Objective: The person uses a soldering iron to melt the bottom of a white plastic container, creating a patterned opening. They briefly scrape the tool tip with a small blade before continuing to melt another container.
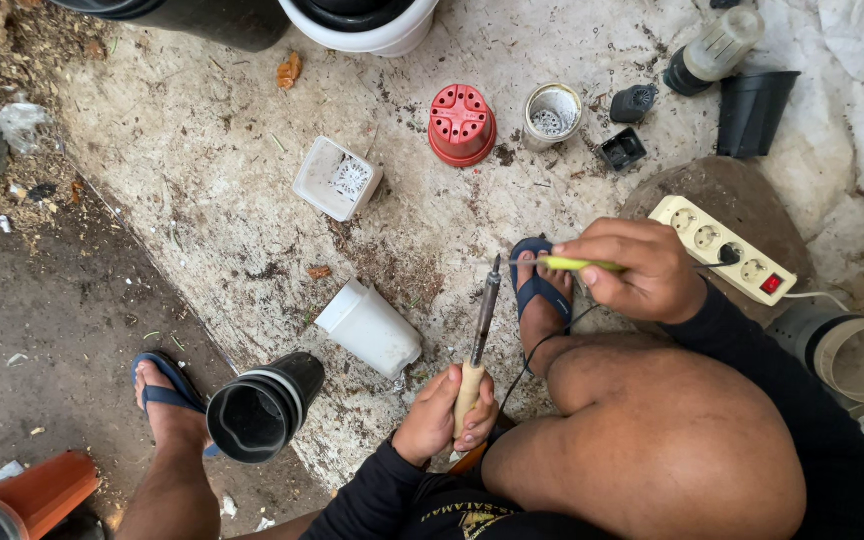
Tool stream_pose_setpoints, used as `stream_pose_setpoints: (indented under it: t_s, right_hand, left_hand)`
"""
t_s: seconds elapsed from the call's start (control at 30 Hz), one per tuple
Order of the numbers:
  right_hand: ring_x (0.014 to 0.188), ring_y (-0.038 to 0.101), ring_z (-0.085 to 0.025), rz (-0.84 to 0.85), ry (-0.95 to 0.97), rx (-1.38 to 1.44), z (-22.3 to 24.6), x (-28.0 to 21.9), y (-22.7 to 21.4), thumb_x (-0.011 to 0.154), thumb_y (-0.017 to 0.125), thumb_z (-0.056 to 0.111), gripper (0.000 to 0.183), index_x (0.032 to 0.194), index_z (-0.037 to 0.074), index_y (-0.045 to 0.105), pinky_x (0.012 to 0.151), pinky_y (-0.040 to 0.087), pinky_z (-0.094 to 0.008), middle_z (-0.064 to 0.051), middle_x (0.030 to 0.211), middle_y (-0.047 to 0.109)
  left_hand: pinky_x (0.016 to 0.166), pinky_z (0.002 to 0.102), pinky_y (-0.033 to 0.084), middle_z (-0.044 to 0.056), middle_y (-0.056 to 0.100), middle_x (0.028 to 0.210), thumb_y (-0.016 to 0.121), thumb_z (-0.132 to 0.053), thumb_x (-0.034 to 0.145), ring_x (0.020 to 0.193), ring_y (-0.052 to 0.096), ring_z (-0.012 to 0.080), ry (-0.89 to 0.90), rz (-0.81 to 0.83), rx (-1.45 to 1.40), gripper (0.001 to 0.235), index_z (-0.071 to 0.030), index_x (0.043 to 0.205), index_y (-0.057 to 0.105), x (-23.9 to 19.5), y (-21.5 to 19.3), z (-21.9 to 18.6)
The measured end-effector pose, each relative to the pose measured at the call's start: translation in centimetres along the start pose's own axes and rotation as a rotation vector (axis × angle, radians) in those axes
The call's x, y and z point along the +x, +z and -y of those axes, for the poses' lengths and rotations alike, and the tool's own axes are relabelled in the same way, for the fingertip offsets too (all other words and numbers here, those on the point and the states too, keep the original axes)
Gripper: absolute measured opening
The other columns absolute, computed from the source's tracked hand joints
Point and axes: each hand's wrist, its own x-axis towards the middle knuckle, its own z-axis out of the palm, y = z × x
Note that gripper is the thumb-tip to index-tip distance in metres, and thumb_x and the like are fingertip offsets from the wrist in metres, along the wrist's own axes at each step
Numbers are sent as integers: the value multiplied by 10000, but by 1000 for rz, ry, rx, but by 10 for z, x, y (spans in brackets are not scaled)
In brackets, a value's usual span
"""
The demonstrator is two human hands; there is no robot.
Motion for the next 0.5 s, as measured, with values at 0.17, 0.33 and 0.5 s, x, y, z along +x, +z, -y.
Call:
stream_pose_setpoints:
  t_s: [0.17, 0.33, 0.5]
  right_hand:
    - [766, 707, -199, -11, -12, -20, 2, 0, -3, 957, 610, 100, 234, 1161, 21, 693, 658, 567, -313, -134, 968, 720]
    - [697, 689, -185, -39, 61, -82, -5, -6, 1, 938, 621, 83, 241, 1151, 11, 705, 603, 559, -307, -139, 926, 722]
    - [759, 721, -199, -6, -50, -25, -10, -11, 2, 973, 607, 77, 210, 1159, 22, 687, 656, 582, -306, -135, 957, 728]
  left_hand:
    - [442, 247, 358, 18, 415, 687, 290, -553, 1124, 526, 399, 111, -68, -7, -46, 591, -26, 1048, 546, -1, 1, -2]
    - [418, 240, 339, 9, 402, 670, 312, -552, 1120, 509, 378, 98, -85, -14, -122, 582, -25, 1046, 547, -2, 1, 1]
    - [406, 243, 318, 10, 390, 659, 316, -545, 1122, 486, 346, 97, -101, 4, -147, 575, -24, 1036, 543, -3, 0, 1]
